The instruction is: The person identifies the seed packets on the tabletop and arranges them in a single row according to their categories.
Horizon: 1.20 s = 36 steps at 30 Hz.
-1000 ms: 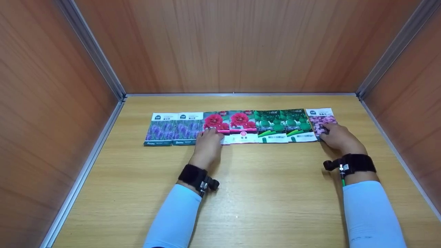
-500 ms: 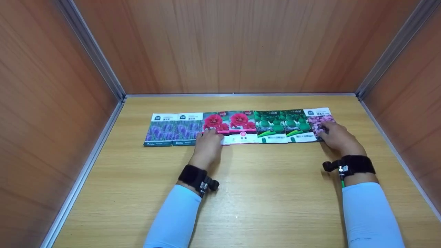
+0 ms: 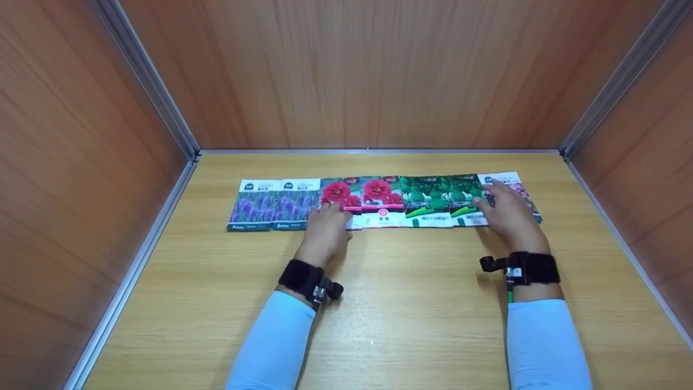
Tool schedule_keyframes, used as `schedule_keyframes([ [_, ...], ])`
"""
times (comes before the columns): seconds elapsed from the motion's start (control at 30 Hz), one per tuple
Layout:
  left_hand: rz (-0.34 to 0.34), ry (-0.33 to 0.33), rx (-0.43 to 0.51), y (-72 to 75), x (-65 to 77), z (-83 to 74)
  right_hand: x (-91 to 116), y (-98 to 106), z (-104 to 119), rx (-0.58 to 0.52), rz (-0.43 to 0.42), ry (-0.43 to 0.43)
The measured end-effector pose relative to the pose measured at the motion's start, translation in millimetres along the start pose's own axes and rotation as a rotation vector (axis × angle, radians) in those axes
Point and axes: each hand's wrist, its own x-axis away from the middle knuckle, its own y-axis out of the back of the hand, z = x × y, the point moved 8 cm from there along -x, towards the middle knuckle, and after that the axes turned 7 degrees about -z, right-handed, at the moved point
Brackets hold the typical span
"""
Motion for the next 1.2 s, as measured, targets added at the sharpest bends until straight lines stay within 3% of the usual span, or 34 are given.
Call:
schedule_keyframes([
  [0.23, -0.041, -0.002, 0.02, -3.2, -6.1, -5.1, 2.0, -15.1, 23.4, 0.057, -0.013, 0.077],
  [0.4, -0.046, 0.033, 0.051, -6.1, -9.1, -1.4, 2.1, -15.6, 30.8, 0.065, -0.037, 0.089],
  [0.93, -0.048, 0.099, 0.118, -10.1, -7.8, 4.7, 0.8, -21.7, 24.7, 0.048, -0.025, 0.074],
  [1.2, -0.055, 0.06, 0.126, -10.0, -7.5, 5.6, 2.8, -22.5, 26.0, 0.043, -0.047, 0.099],
])
